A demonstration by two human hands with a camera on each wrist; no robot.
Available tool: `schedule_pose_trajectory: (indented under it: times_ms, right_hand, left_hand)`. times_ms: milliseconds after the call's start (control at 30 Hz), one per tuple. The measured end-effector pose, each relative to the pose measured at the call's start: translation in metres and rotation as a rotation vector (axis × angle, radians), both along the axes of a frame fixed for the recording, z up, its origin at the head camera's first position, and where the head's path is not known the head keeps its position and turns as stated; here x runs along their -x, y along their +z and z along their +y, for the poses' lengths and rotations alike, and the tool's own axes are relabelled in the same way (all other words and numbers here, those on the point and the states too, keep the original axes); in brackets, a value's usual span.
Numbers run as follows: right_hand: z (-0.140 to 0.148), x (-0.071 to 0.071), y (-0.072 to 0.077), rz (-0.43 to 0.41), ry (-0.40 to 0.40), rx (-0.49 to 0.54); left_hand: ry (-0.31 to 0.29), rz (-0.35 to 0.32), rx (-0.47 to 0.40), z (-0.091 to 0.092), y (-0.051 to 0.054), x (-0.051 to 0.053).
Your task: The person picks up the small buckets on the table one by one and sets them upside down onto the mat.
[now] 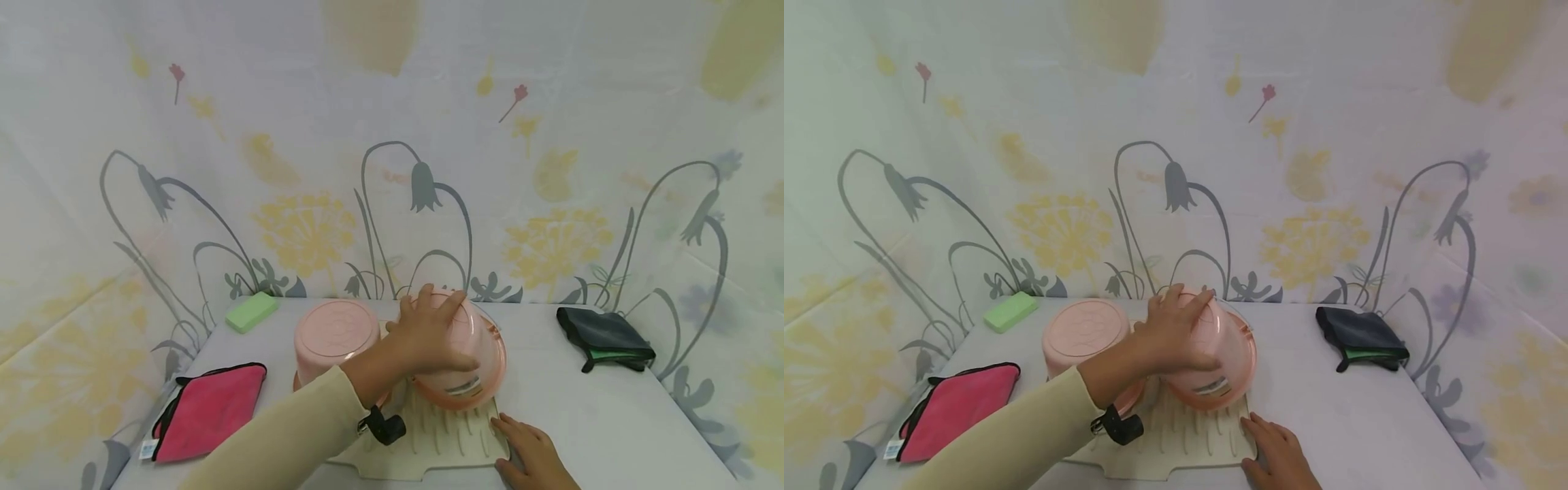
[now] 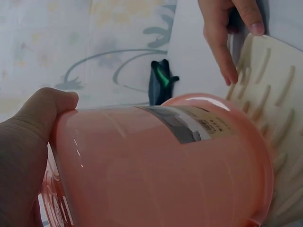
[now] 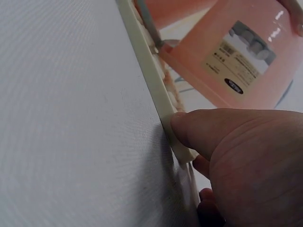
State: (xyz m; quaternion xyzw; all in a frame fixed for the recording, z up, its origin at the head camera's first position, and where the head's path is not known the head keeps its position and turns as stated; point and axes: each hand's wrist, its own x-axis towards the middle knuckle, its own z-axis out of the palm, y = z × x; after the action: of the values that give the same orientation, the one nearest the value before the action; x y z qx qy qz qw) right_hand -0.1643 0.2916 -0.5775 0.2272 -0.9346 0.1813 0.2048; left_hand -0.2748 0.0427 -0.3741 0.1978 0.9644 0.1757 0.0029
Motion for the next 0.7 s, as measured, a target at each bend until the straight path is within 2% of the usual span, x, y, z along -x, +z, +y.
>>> schedule_pose_trajectory:
  times_ms: [100,167,400,700]
  right_hand:
    - [0.000,0.001,0.000,0.039,0.007,-0.003]
    - [-0.001,0.001,0.001,0.034,0.006,0.004]
    - [-0.003,0.000,0.003,-0.053,0.001,0.034]
    - [0.001,0.002,0.008,-0.128,0.026,-0.012]
  left_hand:
    - [-0.015,-0.009,0.005,0.004,0.000,0.002]
    - [-0.030,-0.017,0.019,0.006,0.000,0.004]
    - [-0.077,-0.032,0.060,0.011,0.000,0.005]
    - [-0.136,-0.052,0.074,0.018,0.001,0.004]
